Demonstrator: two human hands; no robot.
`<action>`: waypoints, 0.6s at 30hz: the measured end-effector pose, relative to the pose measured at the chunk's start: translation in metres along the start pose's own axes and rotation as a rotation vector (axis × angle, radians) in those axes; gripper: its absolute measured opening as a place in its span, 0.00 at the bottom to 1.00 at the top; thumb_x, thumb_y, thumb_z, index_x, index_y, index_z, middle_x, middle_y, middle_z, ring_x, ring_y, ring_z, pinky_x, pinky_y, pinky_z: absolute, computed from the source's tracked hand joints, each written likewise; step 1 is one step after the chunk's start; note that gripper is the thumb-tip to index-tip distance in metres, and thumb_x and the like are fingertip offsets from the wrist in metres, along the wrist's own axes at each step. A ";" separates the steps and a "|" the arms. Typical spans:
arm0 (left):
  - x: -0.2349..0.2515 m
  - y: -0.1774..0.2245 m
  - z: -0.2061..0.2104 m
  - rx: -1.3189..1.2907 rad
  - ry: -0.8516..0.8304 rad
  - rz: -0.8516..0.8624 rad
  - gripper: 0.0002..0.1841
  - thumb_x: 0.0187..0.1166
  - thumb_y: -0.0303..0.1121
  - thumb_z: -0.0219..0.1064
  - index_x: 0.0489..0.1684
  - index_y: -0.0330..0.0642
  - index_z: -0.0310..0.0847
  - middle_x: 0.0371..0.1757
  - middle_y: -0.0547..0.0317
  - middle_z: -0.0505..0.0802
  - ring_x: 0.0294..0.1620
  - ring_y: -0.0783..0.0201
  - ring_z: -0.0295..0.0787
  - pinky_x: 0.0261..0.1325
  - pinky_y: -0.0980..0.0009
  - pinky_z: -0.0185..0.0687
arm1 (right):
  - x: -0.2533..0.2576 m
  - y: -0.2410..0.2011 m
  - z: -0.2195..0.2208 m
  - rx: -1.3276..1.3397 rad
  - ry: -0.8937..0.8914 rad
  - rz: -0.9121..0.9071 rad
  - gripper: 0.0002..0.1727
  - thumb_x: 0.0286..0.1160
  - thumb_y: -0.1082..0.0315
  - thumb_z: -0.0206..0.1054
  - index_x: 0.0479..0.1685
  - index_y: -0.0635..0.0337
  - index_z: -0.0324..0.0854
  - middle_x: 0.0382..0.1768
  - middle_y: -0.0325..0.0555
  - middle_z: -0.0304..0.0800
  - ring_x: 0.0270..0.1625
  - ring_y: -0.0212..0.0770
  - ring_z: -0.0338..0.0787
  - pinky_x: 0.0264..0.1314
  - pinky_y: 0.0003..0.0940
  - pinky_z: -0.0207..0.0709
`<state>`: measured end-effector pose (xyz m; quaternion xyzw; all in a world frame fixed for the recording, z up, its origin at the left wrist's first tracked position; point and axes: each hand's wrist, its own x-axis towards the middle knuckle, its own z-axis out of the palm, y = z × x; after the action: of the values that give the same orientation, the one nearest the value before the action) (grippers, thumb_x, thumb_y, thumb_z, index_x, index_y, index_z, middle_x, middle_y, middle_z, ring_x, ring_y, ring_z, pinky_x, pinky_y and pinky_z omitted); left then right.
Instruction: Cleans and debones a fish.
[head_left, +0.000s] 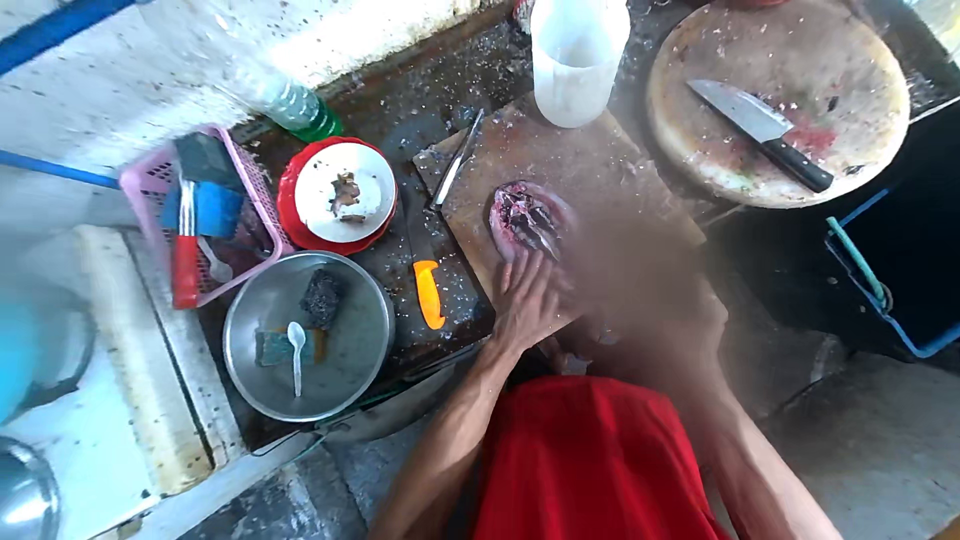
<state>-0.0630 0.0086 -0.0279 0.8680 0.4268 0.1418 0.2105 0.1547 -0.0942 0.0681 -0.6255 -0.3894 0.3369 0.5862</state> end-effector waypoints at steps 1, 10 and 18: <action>0.011 -0.005 -0.007 -0.059 0.093 -0.073 0.26 0.87 0.41 0.57 0.82 0.43 0.75 0.87 0.51 0.74 0.92 0.51 0.60 0.93 0.41 0.47 | 0.006 0.015 0.001 0.089 0.077 0.102 0.26 0.75 0.60 0.74 0.63 0.70 0.75 0.47 0.49 0.94 0.39 0.38 0.93 0.42 0.35 0.91; 0.113 -0.014 -0.037 -0.253 0.086 -0.672 0.32 0.77 0.41 0.72 0.80 0.36 0.71 0.70 0.38 0.87 0.73 0.43 0.83 0.77 0.41 0.74 | 0.005 0.025 0.002 -0.430 -0.409 0.270 0.36 0.72 0.52 0.74 0.78 0.61 0.71 0.43 0.40 0.94 0.39 0.34 0.93 0.45 0.37 0.90; 0.077 0.032 -0.020 -0.966 0.182 -1.036 0.23 0.69 0.24 0.78 0.64 0.36 0.81 0.53 0.46 0.92 0.50 0.57 0.91 0.54 0.58 0.89 | 0.017 0.017 0.006 -0.989 -0.508 0.135 0.33 0.70 0.58 0.71 0.79 0.54 0.76 0.59 0.57 0.91 0.54 0.61 0.93 0.51 0.61 0.85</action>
<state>-0.0039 0.0572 0.0098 0.3479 0.6896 0.2688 0.5754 0.1587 -0.0765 0.0513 -0.7488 -0.5889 0.2911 0.0880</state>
